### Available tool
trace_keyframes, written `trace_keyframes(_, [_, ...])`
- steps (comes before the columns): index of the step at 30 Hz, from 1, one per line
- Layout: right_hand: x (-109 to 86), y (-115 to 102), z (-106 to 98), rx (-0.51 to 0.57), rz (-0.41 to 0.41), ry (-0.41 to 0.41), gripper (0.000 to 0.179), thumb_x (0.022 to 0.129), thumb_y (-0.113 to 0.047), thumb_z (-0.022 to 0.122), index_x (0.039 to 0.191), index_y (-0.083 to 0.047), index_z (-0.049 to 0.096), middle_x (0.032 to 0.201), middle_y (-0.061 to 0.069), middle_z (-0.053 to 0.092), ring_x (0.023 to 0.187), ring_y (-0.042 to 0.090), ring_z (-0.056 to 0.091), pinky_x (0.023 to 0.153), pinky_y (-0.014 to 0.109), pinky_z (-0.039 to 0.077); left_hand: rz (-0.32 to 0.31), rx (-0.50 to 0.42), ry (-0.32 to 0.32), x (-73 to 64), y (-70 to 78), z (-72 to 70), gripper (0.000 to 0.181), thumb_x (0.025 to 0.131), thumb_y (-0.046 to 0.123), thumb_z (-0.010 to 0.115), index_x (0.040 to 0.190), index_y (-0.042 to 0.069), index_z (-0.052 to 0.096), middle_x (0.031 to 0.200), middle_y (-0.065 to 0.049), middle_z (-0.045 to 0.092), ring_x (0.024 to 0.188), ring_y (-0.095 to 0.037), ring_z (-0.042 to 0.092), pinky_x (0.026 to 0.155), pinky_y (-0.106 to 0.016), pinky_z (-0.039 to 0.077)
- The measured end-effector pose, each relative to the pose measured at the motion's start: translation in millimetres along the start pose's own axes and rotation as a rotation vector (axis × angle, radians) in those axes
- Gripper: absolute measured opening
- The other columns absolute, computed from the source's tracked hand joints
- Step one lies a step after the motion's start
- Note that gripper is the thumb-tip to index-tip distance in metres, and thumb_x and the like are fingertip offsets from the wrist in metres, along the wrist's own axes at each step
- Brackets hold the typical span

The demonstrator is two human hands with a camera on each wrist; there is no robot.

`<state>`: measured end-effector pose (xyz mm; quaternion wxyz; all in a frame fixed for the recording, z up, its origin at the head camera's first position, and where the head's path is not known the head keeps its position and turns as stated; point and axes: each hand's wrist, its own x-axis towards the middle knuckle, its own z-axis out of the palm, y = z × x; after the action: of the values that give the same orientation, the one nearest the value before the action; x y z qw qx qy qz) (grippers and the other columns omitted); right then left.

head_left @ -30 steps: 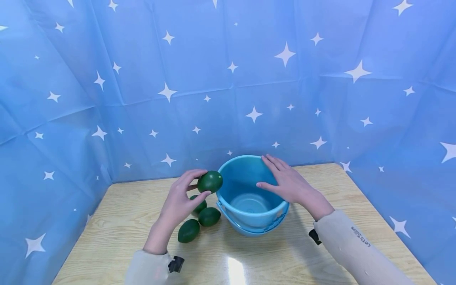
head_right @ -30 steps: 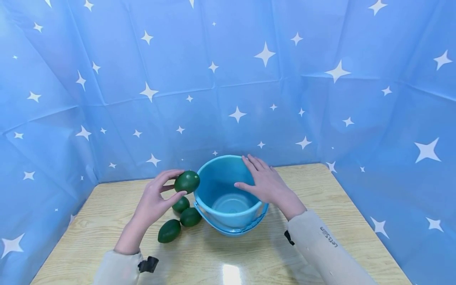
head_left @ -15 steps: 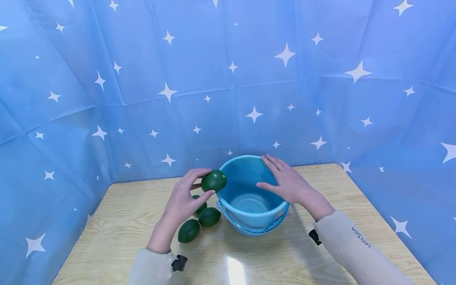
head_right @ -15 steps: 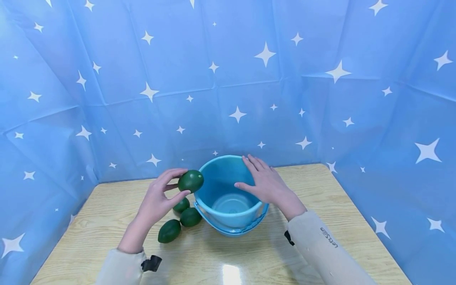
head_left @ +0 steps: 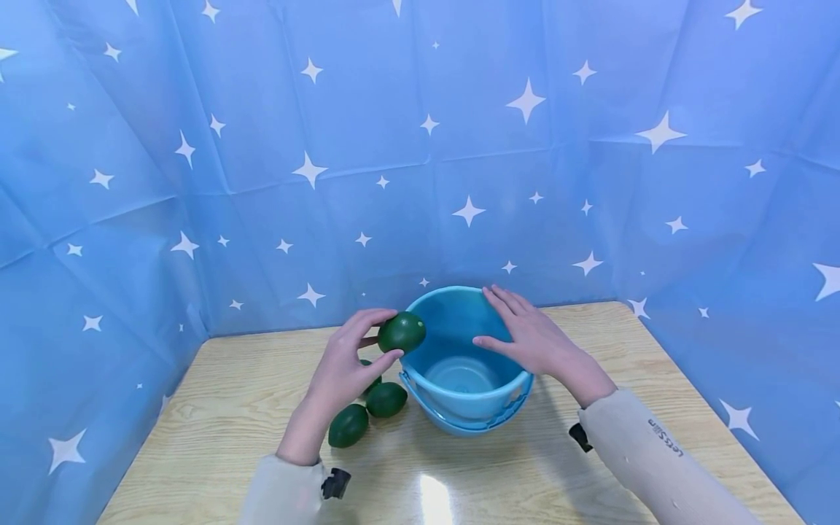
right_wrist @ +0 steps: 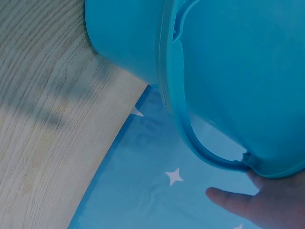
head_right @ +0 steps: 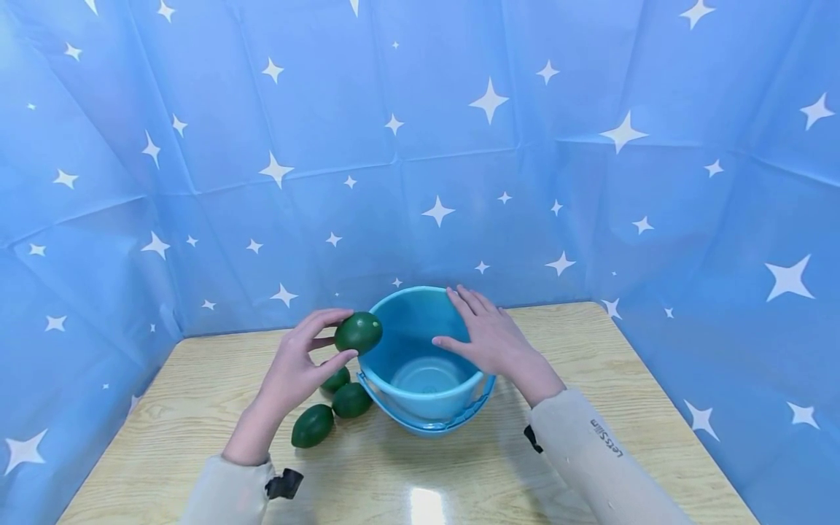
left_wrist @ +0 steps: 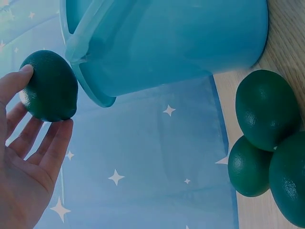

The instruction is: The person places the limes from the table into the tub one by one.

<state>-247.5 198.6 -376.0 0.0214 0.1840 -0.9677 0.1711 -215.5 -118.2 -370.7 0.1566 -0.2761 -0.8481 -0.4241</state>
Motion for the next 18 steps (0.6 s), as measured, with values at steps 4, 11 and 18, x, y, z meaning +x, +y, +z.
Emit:
trace_keyframes(4, [-0.3, -0.4, -0.2, 0.002, -0.001, 0.001, 0.090, 0.095, -0.062, 0.053, 0.161, -0.014, 0.016, 0.167, 0.016, 0.016, 0.151, 0.045, 0.019, 0.116, 0.068, 0.029, 0.019, -0.005, -0.001, 0.7, 1.4, 2.0, 0.053, 0.087, 0.020, 0.078, 0.136, 0.017, 0.058, 0.135, -0.001, 0.060, 0.123, -0.021, 0.060, 0.091, -0.038, 0.061])
trace_keyframes(11, [0.0, 0.0, 0.2, 0.003, -0.001, 0.002, 0.090, 0.095, -0.062, 0.053, 0.161, -0.014, 0.016, 0.167, 0.016, 0.016, 0.151, 0.045, 0.018, 0.116, 0.069, 0.029, 0.027, -0.012, 0.000, 2.7, 1.2, 5.5, 0.053, 0.087, 0.021, 0.078, 0.136, 0.017, 0.058, 0.135, 0.000, 0.060, 0.124, -0.019, 0.060, 0.091, -0.034, 0.060])
trace_keyframes(18, [0.6, 1.9, 1.8, 0.000, -0.006, 0.006, 0.090, 0.095, -0.063, 0.053, 0.161, -0.015, 0.016, 0.167, 0.015, 0.016, 0.152, 0.045, 0.018, 0.116, 0.068, 0.029, 0.013, -0.016, -0.010, 4.1, 5.8, 7.0, 0.052, 0.088, 0.021, 0.078, 0.136, 0.017, 0.058, 0.136, 0.000, 0.060, 0.124, -0.019, 0.060, 0.092, -0.033, 0.060])
